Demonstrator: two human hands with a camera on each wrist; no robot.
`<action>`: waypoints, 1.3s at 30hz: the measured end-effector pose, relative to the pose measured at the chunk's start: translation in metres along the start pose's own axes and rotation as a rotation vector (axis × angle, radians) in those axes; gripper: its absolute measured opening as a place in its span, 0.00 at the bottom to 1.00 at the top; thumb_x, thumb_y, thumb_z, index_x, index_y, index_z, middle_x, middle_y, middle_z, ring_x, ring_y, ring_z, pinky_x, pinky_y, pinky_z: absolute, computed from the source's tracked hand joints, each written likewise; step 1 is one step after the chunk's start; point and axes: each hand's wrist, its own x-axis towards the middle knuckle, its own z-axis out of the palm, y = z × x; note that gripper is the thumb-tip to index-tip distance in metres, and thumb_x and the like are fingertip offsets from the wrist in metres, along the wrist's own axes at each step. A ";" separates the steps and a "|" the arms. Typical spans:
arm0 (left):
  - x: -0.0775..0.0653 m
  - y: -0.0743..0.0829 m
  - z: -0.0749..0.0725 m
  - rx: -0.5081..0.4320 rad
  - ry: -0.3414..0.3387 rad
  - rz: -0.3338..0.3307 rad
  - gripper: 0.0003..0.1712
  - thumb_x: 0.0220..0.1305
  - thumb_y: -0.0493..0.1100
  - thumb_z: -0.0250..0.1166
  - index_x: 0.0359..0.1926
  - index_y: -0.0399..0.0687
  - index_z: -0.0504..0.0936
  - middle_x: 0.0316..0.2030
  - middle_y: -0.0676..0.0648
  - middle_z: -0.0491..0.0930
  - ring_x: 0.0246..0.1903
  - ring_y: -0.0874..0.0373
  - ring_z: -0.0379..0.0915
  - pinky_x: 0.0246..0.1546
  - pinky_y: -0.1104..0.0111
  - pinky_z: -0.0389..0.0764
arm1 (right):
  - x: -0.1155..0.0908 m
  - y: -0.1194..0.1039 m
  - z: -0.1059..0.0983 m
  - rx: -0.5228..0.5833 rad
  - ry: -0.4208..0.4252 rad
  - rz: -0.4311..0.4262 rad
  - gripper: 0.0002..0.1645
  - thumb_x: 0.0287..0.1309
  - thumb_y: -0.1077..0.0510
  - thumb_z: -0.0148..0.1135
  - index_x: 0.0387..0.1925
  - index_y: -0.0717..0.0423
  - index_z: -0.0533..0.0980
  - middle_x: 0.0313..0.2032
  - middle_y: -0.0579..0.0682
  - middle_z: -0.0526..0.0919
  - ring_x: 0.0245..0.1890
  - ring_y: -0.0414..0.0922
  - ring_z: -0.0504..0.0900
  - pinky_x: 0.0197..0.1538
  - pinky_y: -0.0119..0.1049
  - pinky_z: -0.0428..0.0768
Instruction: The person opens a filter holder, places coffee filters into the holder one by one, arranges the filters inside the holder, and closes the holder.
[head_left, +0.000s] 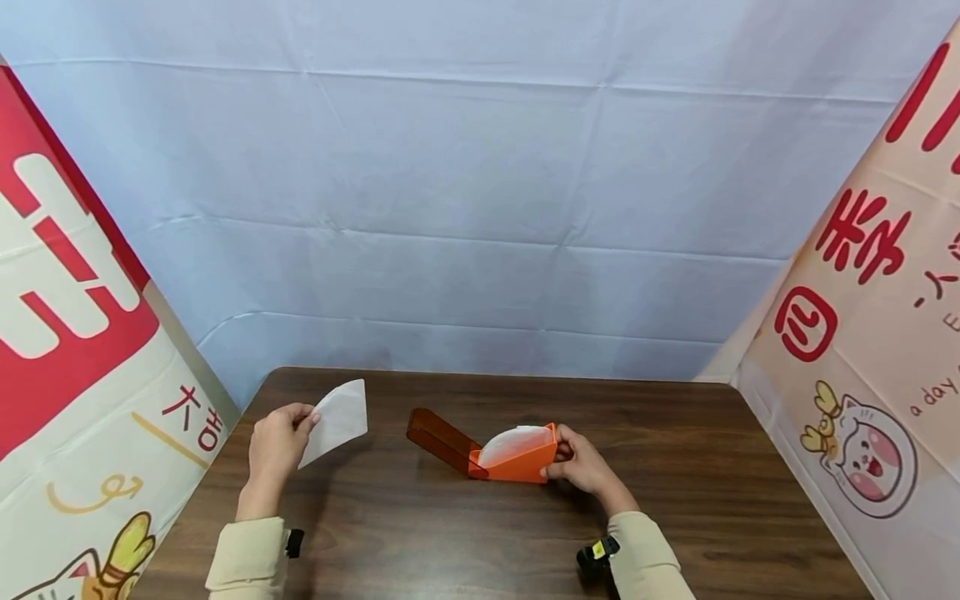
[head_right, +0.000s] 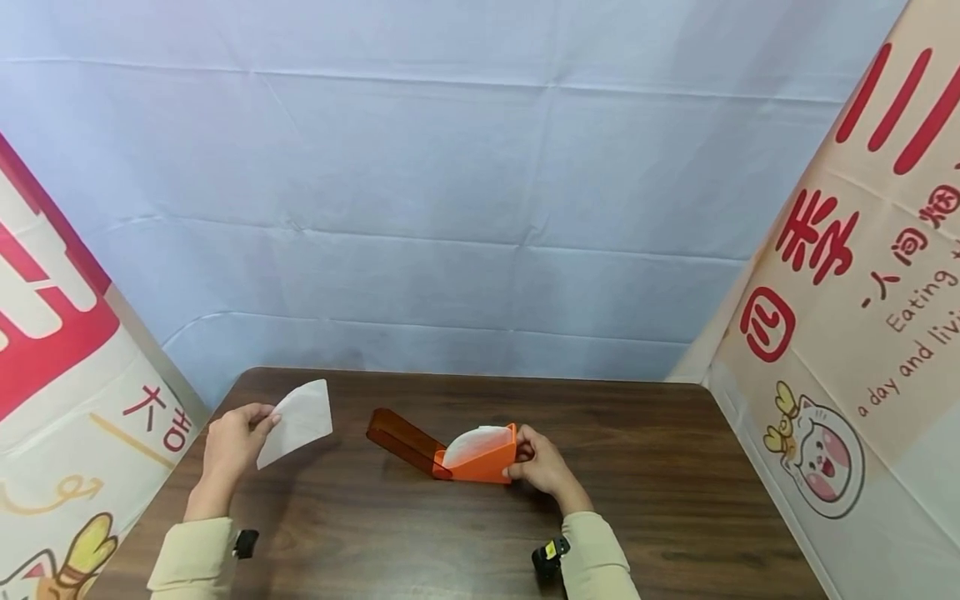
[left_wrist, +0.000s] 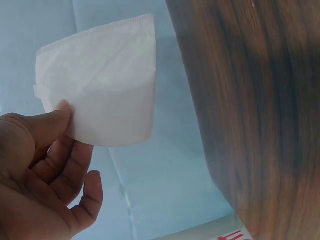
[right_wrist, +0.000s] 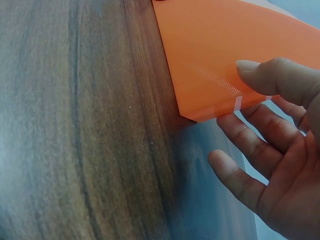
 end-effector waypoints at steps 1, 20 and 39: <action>-0.001 0.002 0.000 -0.006 0.005 -0.003 0.05 0.58 0.38 0.66 0.34 0.40 0.85 0.27 0.44 0.82 0.23 0.49 0.75 0.24 0.55 0.72 | 0.000 0.000 0.000 0.003 0.001 0.003 0.22 0.40 0.73 0.70 0.34 0.61 0.67 0.38 0.57 0.79 0.39 0.48 0.78 0.38 0.36 0.77; -0.006 0.032 0.006 -0.075 0.151 0.132 0.04 0.51 0.35 0.71 0.31 0.39 0.85 0.27 0.43 0.81 0.25 0.50 0.78 0.24 0.56 0.75 | 0.002 -0.001 0.001 0.009 -0.003 0.014 0.22 0.40 0.75 0.69 0.35 0.62 0.67 0.38 0.57 0.79 0.40 0.50 0.78 0.38 0.36 0.77; -0.009 0.065 0.017 -0.197 0.179 0.191 0.04 0.51 0.33 0.71 0.30 0.39 0.85 0.28 0.45 0.81 0.24 0.54 0.77 0.22 0.61 0.77 | -0.001 0.000 -0.001 0.016 0.000 0.017 0.22 0.41 0.75 0.68 0.32 0.60 0.65 0.37 0.56 0.79 0.37 0.50 0.78 0.36 0.36 0.78</action>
